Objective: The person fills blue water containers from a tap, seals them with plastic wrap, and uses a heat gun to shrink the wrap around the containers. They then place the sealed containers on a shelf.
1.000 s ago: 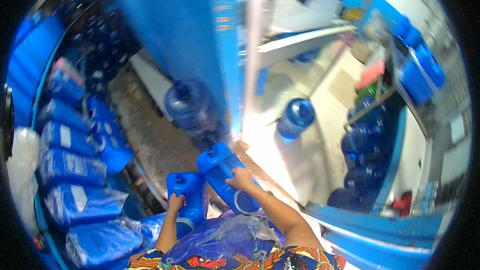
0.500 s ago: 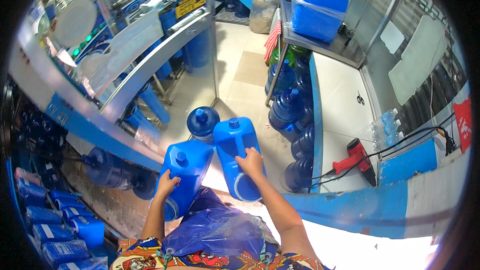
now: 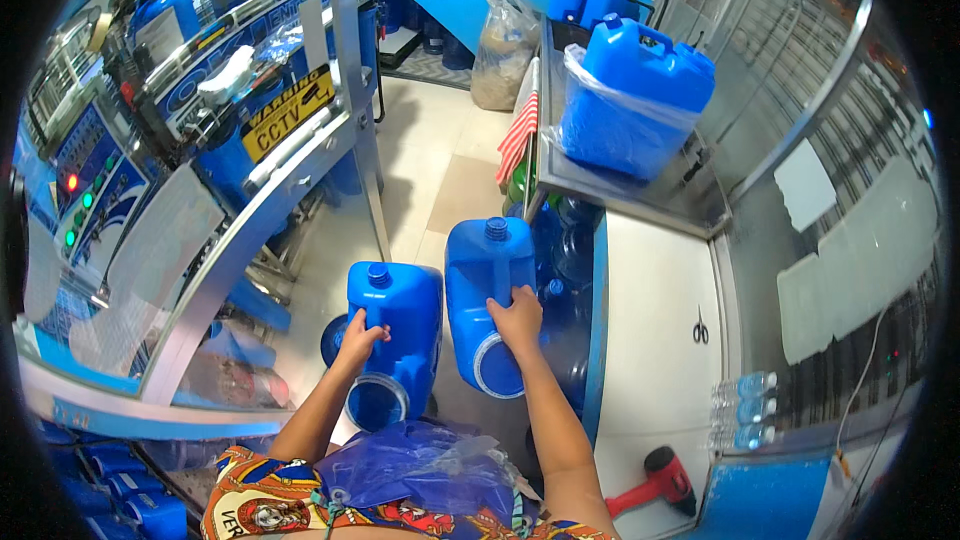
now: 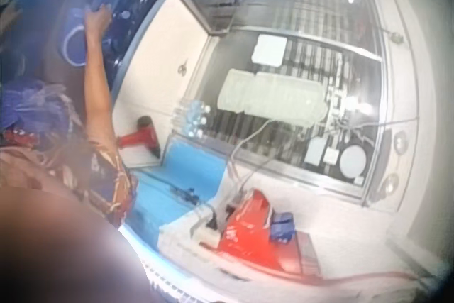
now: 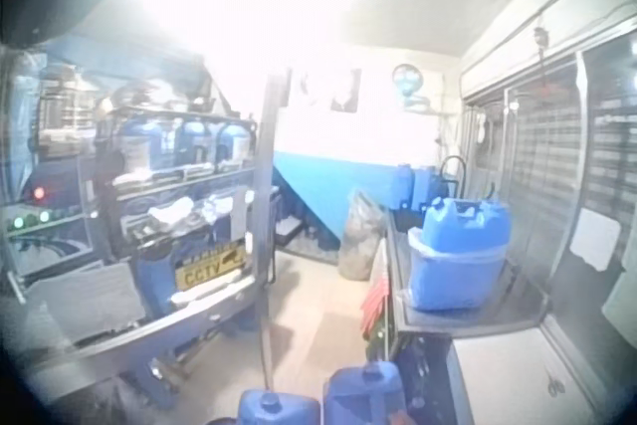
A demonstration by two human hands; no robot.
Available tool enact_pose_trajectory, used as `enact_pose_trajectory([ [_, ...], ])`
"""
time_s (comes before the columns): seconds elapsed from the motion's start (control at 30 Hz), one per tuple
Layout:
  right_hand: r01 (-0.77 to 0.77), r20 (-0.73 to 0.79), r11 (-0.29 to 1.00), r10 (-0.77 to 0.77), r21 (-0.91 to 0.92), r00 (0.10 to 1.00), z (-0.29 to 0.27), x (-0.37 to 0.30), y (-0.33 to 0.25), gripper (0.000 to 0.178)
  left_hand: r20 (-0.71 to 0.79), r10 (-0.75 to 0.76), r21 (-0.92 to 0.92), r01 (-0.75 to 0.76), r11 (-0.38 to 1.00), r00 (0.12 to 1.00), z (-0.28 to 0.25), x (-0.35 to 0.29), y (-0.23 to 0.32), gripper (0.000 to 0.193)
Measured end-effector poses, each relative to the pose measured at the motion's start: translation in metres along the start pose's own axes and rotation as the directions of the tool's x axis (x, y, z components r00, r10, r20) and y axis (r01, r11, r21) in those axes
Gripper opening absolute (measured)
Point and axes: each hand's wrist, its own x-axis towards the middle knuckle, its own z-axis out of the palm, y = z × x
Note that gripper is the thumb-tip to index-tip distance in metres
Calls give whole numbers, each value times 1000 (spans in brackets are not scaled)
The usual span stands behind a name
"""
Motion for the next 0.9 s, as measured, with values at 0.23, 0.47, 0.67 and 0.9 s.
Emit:
enact_pose_trajectory([
  [0.23, 41, -42, 998, -39, 47, 998, 26, 149, -7, 34, 18, -25, -105, 27, 994, 1000, 62, 171, 60, 27],
  [0.47, -14, -15, 991, 16, 136, 1000, 81, 354, 7, 36, -19, 9, -161, -12, 987, 1000, 101, 355, 126, 38],
  [0.67, 14, -111, 978, 10, 209, 994, 109, 527, -17, 39, 20, 138, -70, -136, 988, 990, 101, 499, 206, 43],
  [0.9, 70, -419, 936, 86, 344, 904, 112, 694, -20, 33, 382, 288, 143, -364, 920, 878, 125, 716, 299, 33],
])
